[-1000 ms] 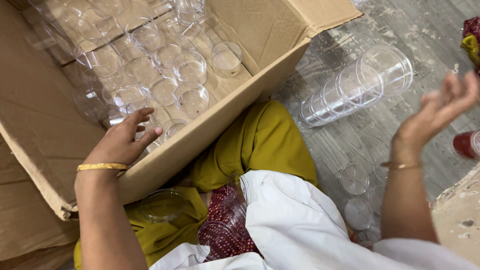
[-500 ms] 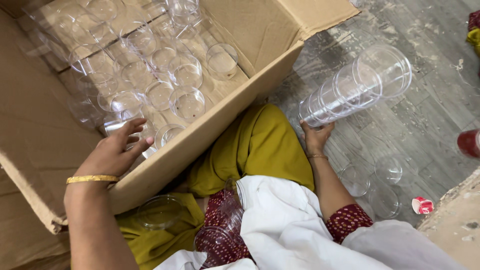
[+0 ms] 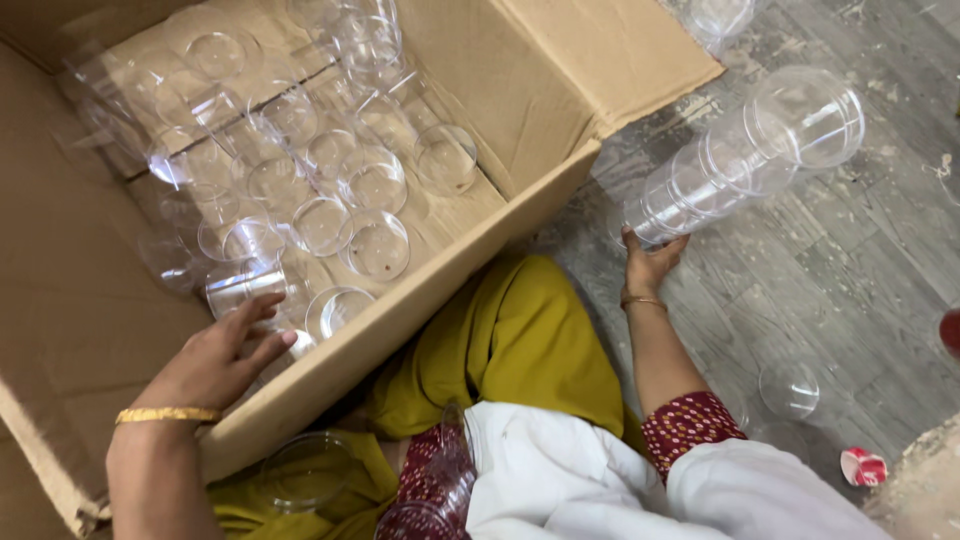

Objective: The person sits on the floor between cardboard boxes filled with clear plastic containers. They pick up containers and lids, fit a lid onto a container, and place the assembled containers into a box, occasionally moving loose containers aside on the floor.

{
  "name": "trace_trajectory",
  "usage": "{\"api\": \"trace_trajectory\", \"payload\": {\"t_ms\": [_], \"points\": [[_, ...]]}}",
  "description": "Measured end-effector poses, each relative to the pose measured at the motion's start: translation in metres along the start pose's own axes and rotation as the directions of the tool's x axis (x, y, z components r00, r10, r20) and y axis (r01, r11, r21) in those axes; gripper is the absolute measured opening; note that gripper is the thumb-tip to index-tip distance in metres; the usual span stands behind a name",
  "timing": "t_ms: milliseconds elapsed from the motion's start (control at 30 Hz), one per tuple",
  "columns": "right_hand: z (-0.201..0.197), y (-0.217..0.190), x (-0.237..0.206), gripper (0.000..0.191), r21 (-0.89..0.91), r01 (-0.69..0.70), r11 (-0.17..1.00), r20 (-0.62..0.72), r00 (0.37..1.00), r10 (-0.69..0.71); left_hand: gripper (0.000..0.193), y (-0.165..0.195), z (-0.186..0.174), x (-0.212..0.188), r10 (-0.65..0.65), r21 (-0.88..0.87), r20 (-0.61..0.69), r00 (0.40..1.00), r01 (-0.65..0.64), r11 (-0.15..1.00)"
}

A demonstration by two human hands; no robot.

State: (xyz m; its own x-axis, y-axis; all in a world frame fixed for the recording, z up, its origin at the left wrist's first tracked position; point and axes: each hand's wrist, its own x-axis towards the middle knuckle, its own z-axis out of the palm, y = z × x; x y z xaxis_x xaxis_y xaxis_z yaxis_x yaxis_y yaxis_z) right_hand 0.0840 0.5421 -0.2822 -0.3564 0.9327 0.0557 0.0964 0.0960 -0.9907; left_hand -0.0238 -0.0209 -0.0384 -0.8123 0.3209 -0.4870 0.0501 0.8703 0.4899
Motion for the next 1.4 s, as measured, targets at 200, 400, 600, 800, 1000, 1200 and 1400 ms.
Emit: {"api": "trace_trajectory", "payload": {"t_ms": [200,400,600,800,1000,1200,1400], "points": [[0.035,-0.007,0.037,0.123,-0.305,0.024,0.952,-0.159,0.984,-0.076,0.064,-0.005,0.004,0.005,-0.025,-0.017,-0.003,1.0,0.025,1.0],[0.053,-0.003,0.112,0.123,-0.476,0.185,0.86,-0.158,0.944,-0.29,0.069,-0.009,0.004,0.013,-0.094,0.046,0.039,0.995,0.092,0.995],[0.073,-0.015,0.183,0.085,-0.235,0.04,0.971,-0.116,0.991,-0.069,0.073,-0.012,0.006,0.016,-0.135,0.103,0.092,0.987,0.126,0.987],[0.089,-0.028,0.22,0.062,-0.16,0.036,0.987,-0.074,0.996,-0.048,0.073,-0.01,0.007,0.02,-0.18,0.19,0.116,0.977,0.156,0.969],[0.107,-0.041,0.245,0.056,-0.039,-0.047,0.998,0.153,0.987,0.052,0.075,0.005,0.006,0.018,-0.21,0.181,0.138,0.968,0.183,0.966],[0.138,-0.068,0.266,0.05,0.099,-0.244,0.965,0.474,0.864,0.17,0.073,0.025,-0.002,0.016,-0.202,0.144,0.152,0.968,0.18,0.973],[0.149,-0.074,0.236,0.045,0.112,-0.304,0.946,0.607,0.774,0.177,0.07,0.041,-0.003,0.015,-0.146,0.184,0.122,0.982,0.122,0.975]]}}
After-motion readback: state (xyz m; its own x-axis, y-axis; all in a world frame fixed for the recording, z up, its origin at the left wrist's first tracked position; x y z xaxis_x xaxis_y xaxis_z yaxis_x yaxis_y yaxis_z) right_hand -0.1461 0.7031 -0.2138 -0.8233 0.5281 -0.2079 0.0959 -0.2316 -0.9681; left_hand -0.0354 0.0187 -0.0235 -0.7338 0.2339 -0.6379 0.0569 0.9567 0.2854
